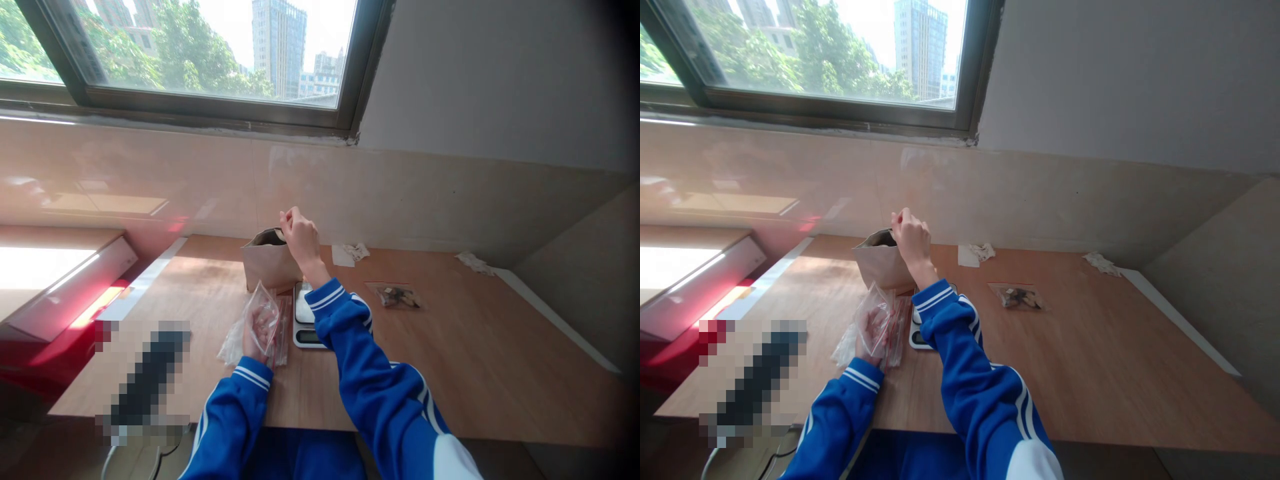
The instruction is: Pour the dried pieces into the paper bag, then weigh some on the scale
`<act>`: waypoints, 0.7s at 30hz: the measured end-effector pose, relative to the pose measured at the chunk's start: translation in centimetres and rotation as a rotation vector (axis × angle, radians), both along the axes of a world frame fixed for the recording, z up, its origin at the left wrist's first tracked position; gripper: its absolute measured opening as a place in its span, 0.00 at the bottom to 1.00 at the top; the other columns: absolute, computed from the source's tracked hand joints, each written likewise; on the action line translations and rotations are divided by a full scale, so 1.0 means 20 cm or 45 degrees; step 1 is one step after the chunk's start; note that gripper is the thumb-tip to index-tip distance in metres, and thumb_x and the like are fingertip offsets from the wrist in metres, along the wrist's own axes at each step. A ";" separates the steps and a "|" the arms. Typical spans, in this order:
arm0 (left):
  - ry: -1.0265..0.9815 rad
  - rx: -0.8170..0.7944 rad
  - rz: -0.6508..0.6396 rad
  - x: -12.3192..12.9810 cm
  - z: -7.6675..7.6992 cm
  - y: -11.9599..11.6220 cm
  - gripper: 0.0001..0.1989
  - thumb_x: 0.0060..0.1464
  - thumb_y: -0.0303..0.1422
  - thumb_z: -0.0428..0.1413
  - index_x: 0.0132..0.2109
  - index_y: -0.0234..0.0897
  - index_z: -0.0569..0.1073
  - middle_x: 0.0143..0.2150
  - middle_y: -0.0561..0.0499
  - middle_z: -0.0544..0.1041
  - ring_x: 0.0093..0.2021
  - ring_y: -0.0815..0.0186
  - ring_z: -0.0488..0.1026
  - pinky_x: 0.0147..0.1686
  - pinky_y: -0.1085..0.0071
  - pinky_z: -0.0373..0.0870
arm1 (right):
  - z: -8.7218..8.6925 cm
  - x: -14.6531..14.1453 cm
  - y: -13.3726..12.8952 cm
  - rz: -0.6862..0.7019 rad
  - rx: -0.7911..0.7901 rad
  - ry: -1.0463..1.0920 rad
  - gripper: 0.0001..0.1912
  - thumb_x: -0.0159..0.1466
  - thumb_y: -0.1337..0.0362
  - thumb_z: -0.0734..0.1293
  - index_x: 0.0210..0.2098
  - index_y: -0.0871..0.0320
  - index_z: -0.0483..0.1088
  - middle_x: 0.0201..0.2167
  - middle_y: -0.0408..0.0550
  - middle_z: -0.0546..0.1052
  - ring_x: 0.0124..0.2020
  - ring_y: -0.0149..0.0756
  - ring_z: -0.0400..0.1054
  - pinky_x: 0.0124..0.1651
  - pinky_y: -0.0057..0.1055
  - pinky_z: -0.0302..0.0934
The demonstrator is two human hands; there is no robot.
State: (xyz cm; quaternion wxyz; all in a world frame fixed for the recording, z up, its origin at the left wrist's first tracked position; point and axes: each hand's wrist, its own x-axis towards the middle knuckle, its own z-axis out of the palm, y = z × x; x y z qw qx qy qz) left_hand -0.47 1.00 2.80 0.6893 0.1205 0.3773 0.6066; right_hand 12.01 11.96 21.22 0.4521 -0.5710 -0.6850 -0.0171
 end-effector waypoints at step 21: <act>-0.005 0.025 0.014 -0.01 -0.02 0.00 0.22 0.57 0.40 0.52 0.56 0.37 0.68 0.34 0.45 0.79 0.24 0.67 0.75 0.19 0.76 0.71 | -0.13 0.09 -0.31 0.190 -0.051 -0.198 0.14 0.68 0.59 0.56 0.47 0.54 0.69 0.56 0.53 0.63 0.58 0.44 0.54 0.60 0.41 0.45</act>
